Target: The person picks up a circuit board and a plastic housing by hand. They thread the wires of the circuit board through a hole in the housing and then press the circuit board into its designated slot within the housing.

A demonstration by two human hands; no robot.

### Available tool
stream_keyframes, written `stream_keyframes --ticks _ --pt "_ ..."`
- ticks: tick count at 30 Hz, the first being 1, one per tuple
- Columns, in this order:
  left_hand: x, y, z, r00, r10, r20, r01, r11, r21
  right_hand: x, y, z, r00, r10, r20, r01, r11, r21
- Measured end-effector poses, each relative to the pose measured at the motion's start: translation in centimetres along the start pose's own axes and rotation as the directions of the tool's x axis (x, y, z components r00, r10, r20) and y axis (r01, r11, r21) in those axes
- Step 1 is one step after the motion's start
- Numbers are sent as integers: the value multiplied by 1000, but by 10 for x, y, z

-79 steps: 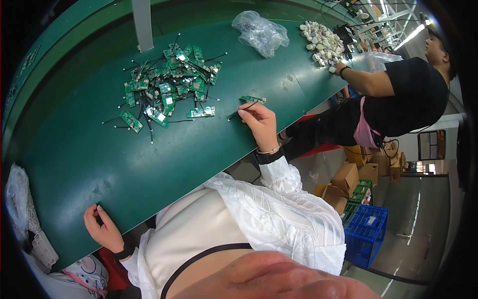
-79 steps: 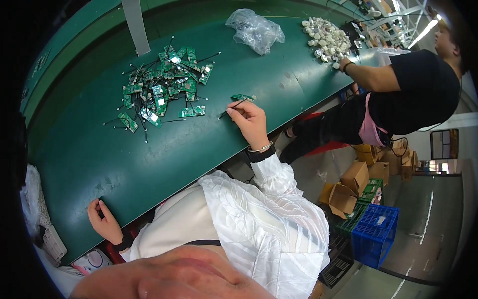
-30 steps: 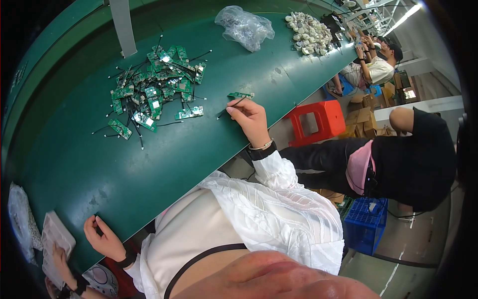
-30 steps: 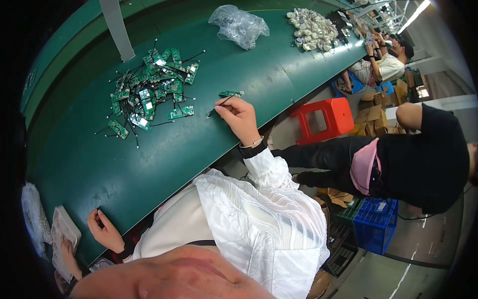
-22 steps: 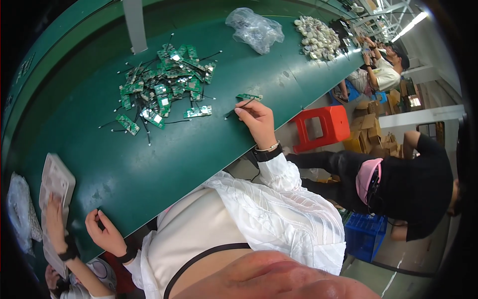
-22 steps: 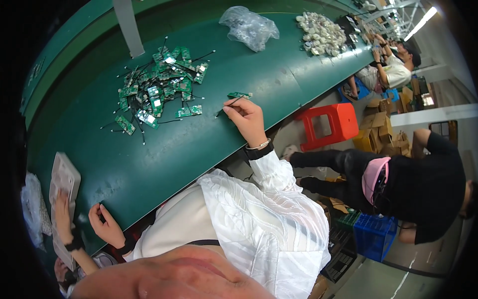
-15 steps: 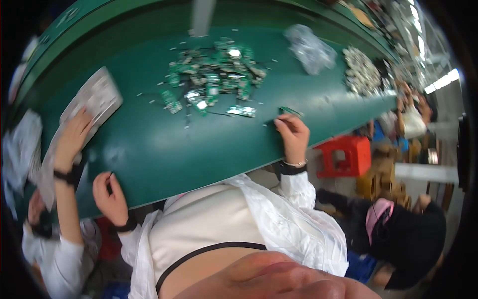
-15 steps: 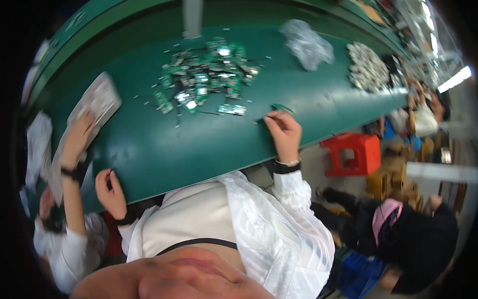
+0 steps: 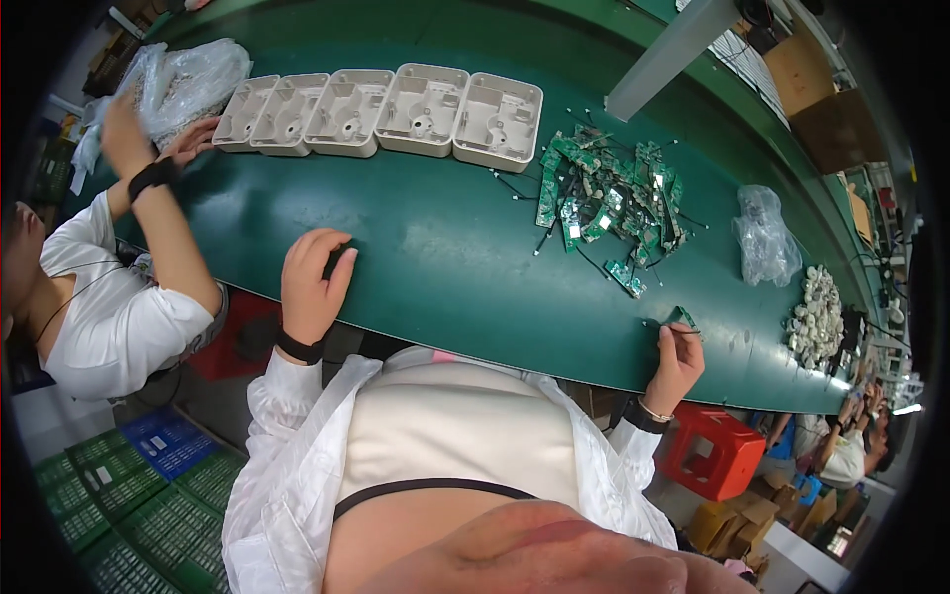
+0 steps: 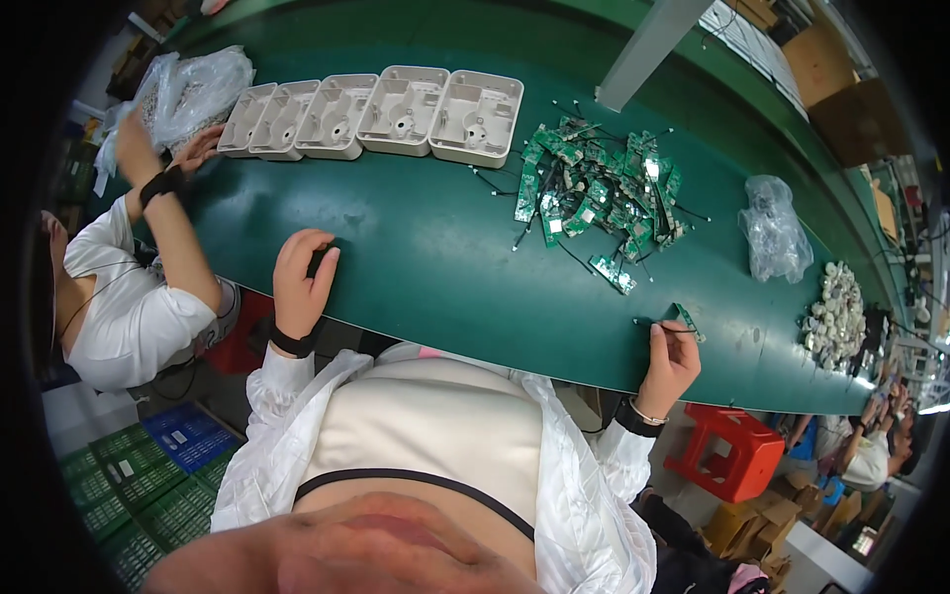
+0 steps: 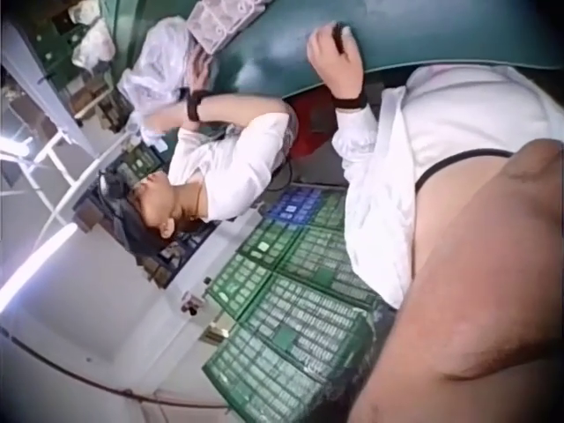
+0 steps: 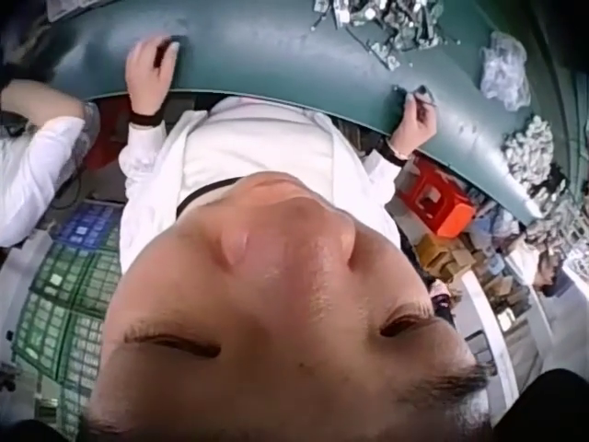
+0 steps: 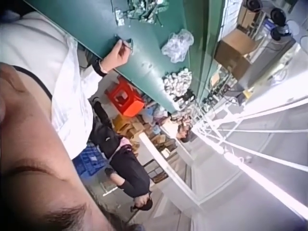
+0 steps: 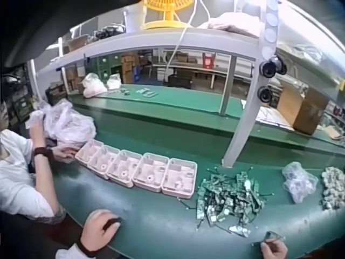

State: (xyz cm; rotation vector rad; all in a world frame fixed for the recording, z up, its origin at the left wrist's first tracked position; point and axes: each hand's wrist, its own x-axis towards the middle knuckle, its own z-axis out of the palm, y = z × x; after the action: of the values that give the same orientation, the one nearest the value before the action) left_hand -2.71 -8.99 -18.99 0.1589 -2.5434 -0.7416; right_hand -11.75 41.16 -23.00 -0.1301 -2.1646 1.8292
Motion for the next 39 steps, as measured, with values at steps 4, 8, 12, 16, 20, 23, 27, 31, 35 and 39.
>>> stream_keyframes --ticks 4,8,12,16,20,23,27,31,35,39 --pt "17 34 -29 989 53 141 -59 997 42 0 0 2 1000 11 -5 -11 1000 -14" --pt "48 73 -58 930 180 321 -230 965 126 -2 -3 2 1000 15 0 -15 1000 -26" --pt "97 82 -31 842 389 375 -475 863 171 -6 -6 6 1000 -2 -5 2 1000 -16" --pt "144 72 24 794 497 350 -585 782 216 -7 -7 5 1000 -29 3 29 1000 -1" --pt "168 68 66 819 437 372 -539 809 237 -7 -3 2 999 -37 13 37 999 17" --pt "174 63 82 790 413 453 -563 780 271 -10 -4 1 999 -30 10 30 999 29" --pt "172 54 83 801 480 359 -568 799 199 -4 -9 6 1000 -9 3 9 1000 10" --pt "146 69 49 799 497 339 -556 825 101 -5 -6 4 1000 -20 3 20 999 39" --pt "107 84 10 709 591 386 -637 771 -11 -5 -5 3 999 24 28 -24 999 32" --pt "77 94 2 570 622 536 -629 751 -203 -4 -2 0 999 26 41 -26 1000 6"
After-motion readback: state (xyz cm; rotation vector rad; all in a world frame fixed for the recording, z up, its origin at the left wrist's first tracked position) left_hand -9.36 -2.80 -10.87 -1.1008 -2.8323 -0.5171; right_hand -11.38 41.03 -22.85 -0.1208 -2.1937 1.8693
